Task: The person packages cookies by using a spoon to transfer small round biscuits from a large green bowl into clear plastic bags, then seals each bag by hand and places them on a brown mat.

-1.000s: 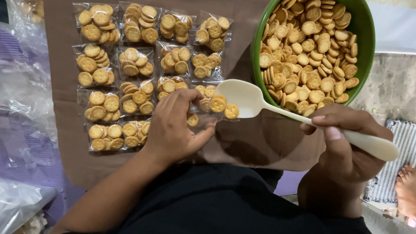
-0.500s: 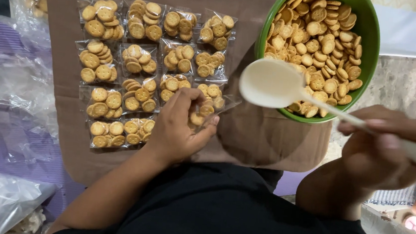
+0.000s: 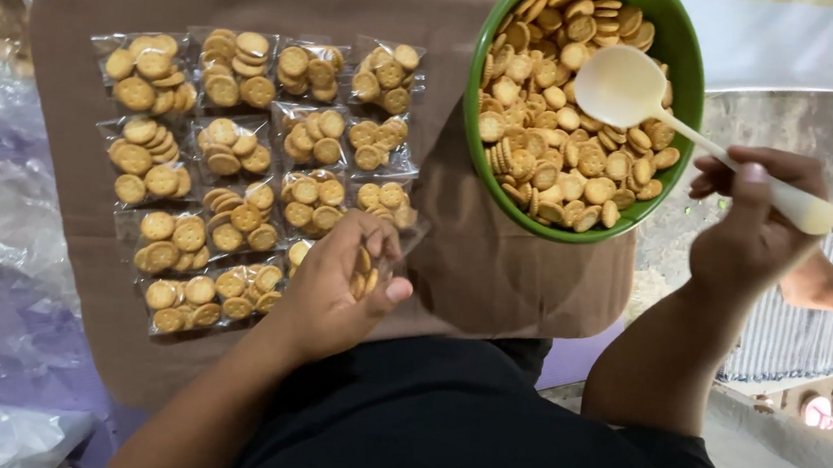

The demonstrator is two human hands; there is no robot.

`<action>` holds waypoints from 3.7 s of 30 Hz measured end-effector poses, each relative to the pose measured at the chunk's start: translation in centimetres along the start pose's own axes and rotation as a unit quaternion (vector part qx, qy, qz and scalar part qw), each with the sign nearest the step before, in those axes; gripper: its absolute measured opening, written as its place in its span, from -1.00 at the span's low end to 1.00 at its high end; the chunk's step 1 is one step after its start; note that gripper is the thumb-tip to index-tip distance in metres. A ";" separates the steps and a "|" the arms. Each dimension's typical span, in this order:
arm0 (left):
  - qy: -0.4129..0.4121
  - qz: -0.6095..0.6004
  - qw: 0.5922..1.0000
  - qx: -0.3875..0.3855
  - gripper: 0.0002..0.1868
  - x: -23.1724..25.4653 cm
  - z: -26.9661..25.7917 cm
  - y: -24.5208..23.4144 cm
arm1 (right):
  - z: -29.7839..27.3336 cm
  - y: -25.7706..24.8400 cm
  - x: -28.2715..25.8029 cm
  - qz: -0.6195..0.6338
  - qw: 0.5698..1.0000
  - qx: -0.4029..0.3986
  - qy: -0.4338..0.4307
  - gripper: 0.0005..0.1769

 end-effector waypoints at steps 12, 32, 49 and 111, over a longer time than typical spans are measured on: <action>-0.032 -0.073 0.994 -0.069 -0.59 -0.2 -0.1 1.5 | 0.8 3.8 -3.3 0.020 0.996 0.081 -0.025 -0.81; 0.002 0.090 0.996 -0.015 -0.57 0.2 0.1 0.2 | 1.1 1.3 2.4 0.187 0.943 0.220 0.168 -0.84; 0.054 0.133 0.988 0.058 -0.48 0.3 0.3 -0.8 | -2.1 3.7 -4.2 0.280 0.956 0.084 0.025 -0.82; -0.074 -0.066 0.995 -0.013 -0.47 0.1 0.6 0.1 | 0.1 0.3 0.7 0.242 0.952 0.182 0.050 -0.85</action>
Point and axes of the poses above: each hand's wrist, its own z-axis towards the middle knuckle, its own y-axis out of the palm, x = y × z, the point moved 9 cm from there along z, towards the middle knuckle, and after that the axes turned 11 degrees about x, right-handed, at the moved point
